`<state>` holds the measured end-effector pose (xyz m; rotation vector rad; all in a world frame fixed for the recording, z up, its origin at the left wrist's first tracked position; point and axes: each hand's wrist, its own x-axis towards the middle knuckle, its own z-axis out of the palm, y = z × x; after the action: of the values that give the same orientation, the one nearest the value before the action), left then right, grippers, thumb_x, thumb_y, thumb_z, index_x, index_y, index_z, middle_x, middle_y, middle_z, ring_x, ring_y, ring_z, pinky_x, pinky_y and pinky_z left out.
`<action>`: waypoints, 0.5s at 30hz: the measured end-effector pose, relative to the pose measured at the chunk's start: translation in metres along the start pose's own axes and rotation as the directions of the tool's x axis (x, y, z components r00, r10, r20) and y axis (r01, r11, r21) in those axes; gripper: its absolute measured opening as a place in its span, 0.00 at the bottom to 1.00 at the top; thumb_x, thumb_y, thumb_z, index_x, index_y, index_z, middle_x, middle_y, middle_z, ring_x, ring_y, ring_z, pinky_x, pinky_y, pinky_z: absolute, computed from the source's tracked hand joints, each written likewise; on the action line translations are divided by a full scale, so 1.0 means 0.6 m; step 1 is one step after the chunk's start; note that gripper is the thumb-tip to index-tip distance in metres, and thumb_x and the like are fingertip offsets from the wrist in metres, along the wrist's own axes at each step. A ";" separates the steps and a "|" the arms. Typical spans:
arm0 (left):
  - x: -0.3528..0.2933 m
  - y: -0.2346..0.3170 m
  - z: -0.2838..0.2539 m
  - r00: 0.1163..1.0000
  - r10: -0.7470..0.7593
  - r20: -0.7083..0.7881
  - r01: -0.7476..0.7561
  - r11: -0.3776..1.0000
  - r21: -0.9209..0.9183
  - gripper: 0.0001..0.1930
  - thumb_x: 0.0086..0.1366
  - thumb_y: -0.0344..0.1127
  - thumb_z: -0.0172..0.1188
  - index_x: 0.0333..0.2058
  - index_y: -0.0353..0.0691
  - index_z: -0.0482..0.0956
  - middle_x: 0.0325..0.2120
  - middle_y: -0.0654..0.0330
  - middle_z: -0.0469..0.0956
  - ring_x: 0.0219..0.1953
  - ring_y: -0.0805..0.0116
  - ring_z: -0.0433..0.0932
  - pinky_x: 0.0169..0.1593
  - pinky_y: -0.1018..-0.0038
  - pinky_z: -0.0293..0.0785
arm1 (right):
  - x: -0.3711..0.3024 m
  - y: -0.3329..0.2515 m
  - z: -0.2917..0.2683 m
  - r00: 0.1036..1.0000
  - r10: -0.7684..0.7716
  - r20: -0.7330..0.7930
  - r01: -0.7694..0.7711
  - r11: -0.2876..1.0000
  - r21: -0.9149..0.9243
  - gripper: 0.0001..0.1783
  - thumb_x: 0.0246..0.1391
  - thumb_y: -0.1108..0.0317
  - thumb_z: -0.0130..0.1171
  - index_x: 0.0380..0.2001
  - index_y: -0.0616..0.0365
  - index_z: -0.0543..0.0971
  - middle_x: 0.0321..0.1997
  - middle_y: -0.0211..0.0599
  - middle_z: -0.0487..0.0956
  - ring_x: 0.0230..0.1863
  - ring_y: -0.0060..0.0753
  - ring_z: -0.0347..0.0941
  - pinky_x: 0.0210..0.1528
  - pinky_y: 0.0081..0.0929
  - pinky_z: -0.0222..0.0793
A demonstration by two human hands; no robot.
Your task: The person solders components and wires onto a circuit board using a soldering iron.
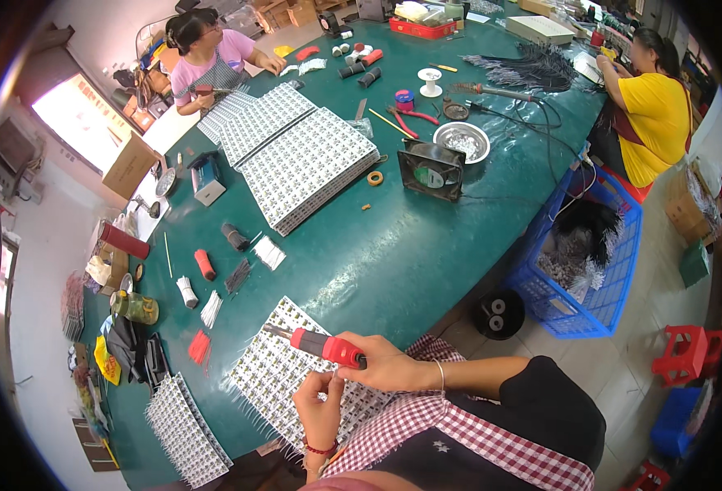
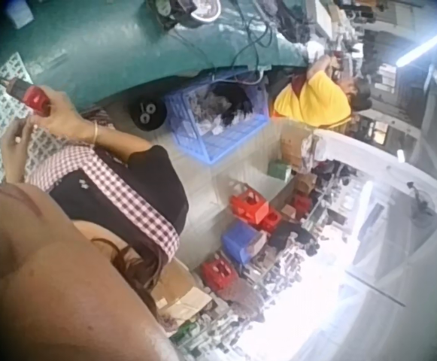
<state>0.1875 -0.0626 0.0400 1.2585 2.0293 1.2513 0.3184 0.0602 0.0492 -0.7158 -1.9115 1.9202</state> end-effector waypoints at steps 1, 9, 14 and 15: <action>-0.002 0.001 0.000 1.000 -0.002 -0.004 0.001 1.000 -0.006 0.04 0.58 0.26 0.64 0.28 0.31 0.79 0.19 0.58 0.73 0.20 0.71 0.72 0.26 0.74 0.66 | 0.000 0.001 0.000 1.000 -0.003 0.000 0.003 1.000 -0.002 0.22 0.52 0.66 0.64 0.49 0.58 0.71 0.34 0.39 0.80 0.35 0.28 0.75 0.42 0.26 0.70; -0.015 0.000 0.002 0.999 0.029 -0.028 -0.028 0.999 0.018 0.03 0.58 0.26 0.64 0.29 0.33 0.80 0.21 0.55 0.74 0.21 0.65 0.73 0.28 0.73 0.68 | -0.001 0.013 0.003 0.993 -0.121 0.000 0.119 0.976 0.181 0.21 0.54 0.62 0.65 0.46 0.61 0.72 0.31 0.31 0.79 0.31 0.22 0.73 0.35 0.25 0.70; -0.015 0.014 0.006 0.999 0.042 -0.018 -0.042 0.999 0.007 0.03 0.58 0.26 0.63 0.30 0.33 0.81 0.21 0.55 0.74 0.22 0.65 0.74 0.29 0.73 0.69 | -0.007 0.029 -0.010 0.991 0.092 0.095 -0.113 0.961 0.251 0.18 0.55 0.60 0.65 0.43 0.59 0.75 0.27 0.29 0.78 0.23 0.12 0.69 0.21 0.14 0.63; -0.017 0.015 0.006 0.999 0.047 -0.005 -0.047 0.999 0.007 0.03 0.58 0.26 0.63 0.30 0.33 0.81 0.21 0.55 0.75 0.23 0.65 0.75 0.29 0.73 0.70 | -0.009 0.031 -0.009 0.993 0.078 0.084 -0.097 0.960 0.262 0.17 0.55 0.60 0.65 0.41 0.60 0.75 0.26 0.28 0.78 0.23 0.13 0.69 0.21 0.15 0.64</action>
<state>0.1995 -0.0684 0.0453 1.3142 2.0203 1.2710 0.3281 0.0609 0.0315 -0.6666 -1.6403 2.2306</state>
